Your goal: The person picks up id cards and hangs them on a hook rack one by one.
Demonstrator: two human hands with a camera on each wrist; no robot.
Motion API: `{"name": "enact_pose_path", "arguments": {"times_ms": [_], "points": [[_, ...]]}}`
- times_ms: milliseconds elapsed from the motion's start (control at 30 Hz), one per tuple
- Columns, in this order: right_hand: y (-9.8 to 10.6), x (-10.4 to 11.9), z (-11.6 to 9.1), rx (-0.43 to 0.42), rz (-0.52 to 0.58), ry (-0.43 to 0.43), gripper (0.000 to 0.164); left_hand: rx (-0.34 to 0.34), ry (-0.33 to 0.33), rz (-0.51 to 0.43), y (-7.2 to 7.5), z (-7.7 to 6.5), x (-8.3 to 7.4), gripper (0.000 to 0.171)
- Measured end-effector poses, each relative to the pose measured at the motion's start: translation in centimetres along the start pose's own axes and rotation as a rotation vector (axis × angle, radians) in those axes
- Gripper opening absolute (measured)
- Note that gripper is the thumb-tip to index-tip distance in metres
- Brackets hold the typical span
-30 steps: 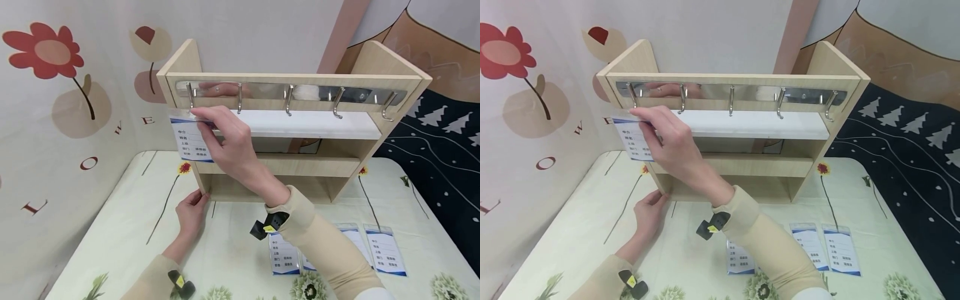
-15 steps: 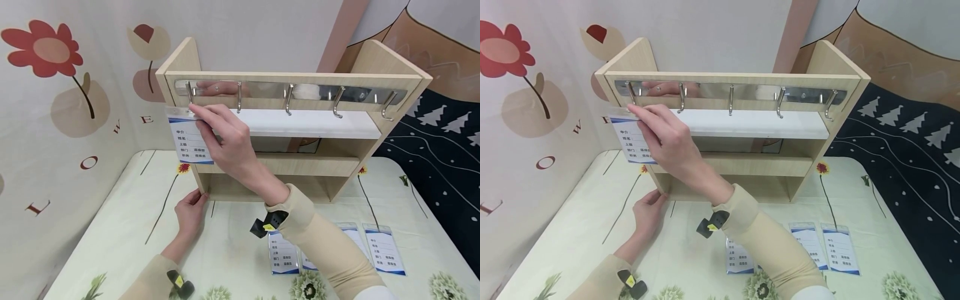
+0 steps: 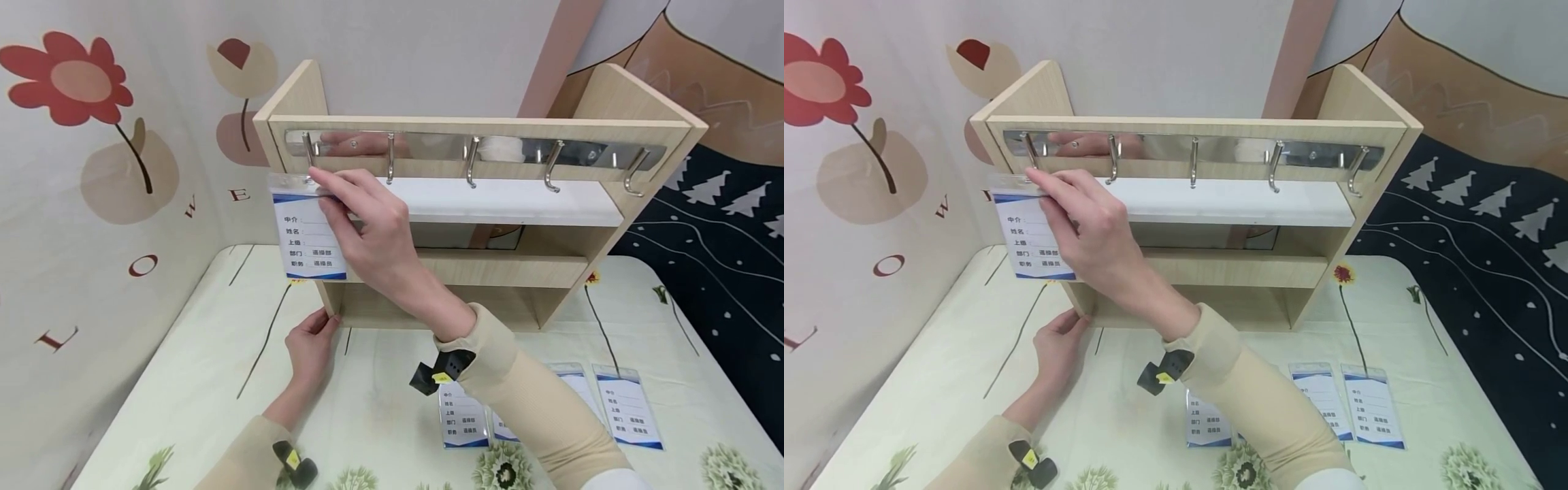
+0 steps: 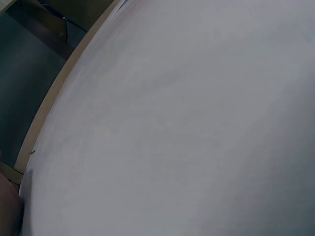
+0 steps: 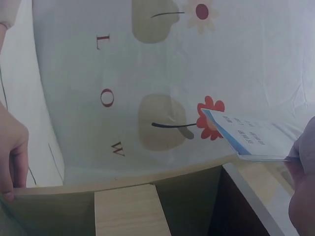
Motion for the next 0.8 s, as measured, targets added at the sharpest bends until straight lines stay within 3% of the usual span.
{"name": "enact_pose_path", "arguments": {"times_ms": [800], "points": [[-0.03, 0.29, 0.53, 0.067, 0.062, -0.49, 0.03, 0.005, 0.023, 0.002, -0.09, 0.05, 0.07, 0.032]]}}
Point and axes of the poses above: each hand's wrist, its own z-axis towards the middle knuckle, its own y-axis out of the back of the hand, x = y × z, the point moved 5 cm from there along z, towards the middle knuckle, and after that the axes turned 14 degrees about -x, right-handed, at the moved point
